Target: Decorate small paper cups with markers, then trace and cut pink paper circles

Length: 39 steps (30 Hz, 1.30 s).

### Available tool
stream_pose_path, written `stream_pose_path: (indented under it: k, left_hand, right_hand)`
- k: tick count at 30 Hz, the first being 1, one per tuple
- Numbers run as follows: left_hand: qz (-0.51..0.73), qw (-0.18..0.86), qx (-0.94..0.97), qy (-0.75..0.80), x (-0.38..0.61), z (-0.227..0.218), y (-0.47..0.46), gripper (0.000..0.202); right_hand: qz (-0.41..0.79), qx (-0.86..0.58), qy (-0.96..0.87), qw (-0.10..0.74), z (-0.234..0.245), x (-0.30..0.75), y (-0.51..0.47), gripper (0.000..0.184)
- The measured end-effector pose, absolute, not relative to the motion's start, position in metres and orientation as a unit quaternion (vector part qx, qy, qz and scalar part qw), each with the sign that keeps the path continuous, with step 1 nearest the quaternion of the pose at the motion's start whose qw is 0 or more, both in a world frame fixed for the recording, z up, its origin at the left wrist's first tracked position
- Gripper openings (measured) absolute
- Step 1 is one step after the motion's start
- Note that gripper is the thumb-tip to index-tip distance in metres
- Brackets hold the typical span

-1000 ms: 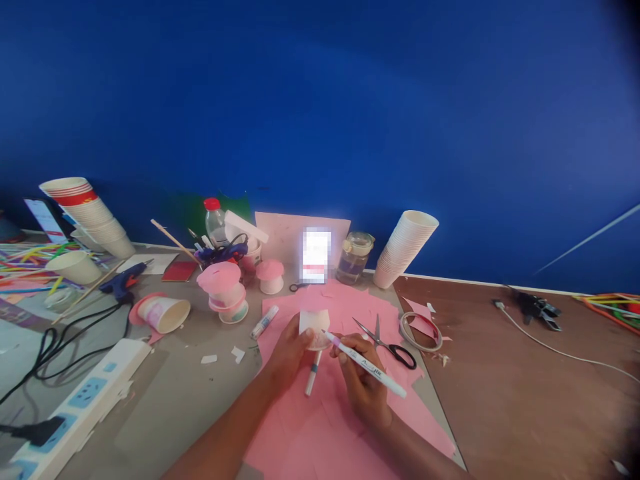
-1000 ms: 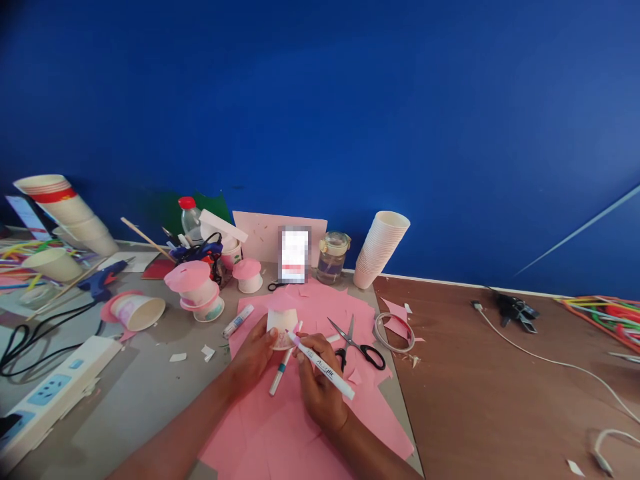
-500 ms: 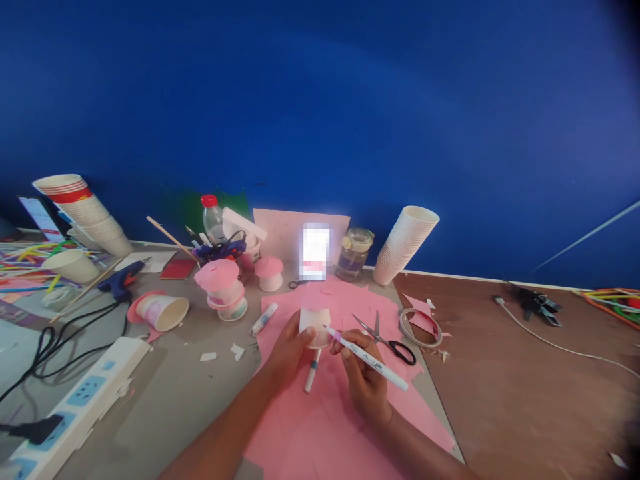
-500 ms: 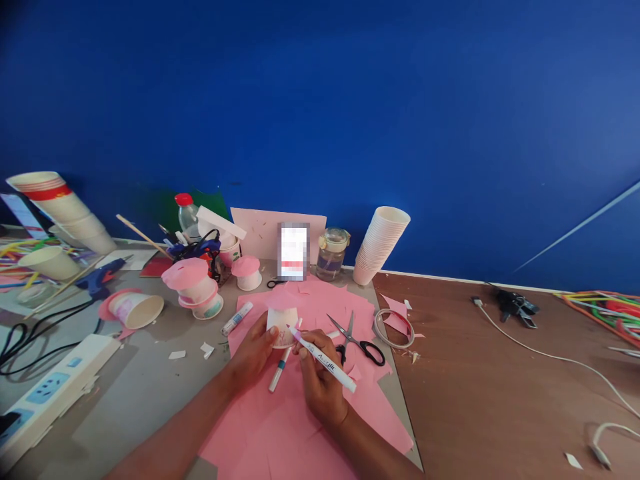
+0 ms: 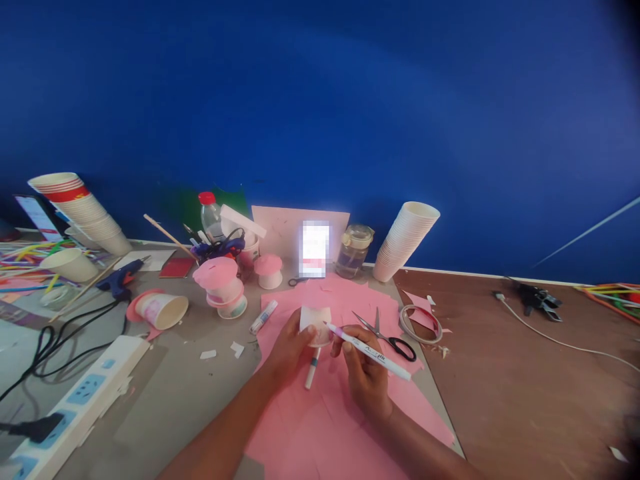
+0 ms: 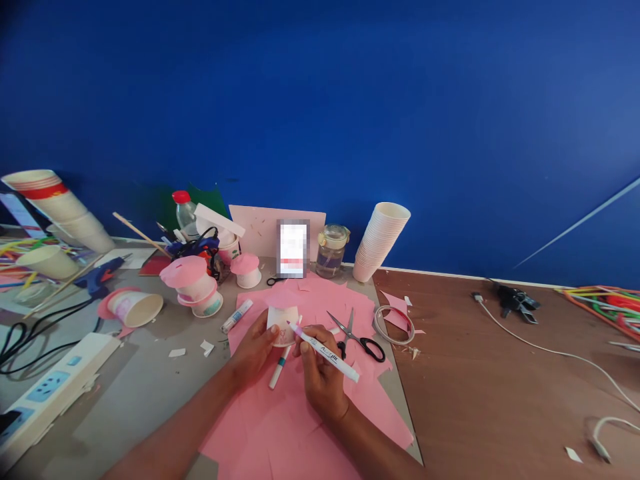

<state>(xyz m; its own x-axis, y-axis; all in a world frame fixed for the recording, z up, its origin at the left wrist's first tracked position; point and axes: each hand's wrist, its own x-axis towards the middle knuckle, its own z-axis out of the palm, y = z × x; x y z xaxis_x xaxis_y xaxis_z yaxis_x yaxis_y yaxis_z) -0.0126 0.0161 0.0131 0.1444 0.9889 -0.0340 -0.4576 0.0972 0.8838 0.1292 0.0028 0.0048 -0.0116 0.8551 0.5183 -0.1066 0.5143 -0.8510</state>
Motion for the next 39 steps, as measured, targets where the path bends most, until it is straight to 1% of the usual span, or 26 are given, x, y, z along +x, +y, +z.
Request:
stream_pose_path:
  k: [5,15,39]
  left_hand:
    - [0.556,0.66,0.383,0.328,-0.0116,0.0123,0.0165,0.026]
    - [0.557,0.652,0.387,0.338,-0.0109,0.0126,0.0159,0.028]
    - [0.553,0.662,0.371,0.345,-0.0127,0.0085,0.0156,0.026]
  right_hand:
    - [0.38,-0.32,-0.604,0.624,0.0045,0.1296,0.0025,0.013]
    - [0.378,-0.332,-0.604,0.618,0.0036,0.1296,0.0026,0.013]
    - [0.374,-0.345,-0.589,0.628,0.0118,0.1265,0.0035,0.009]
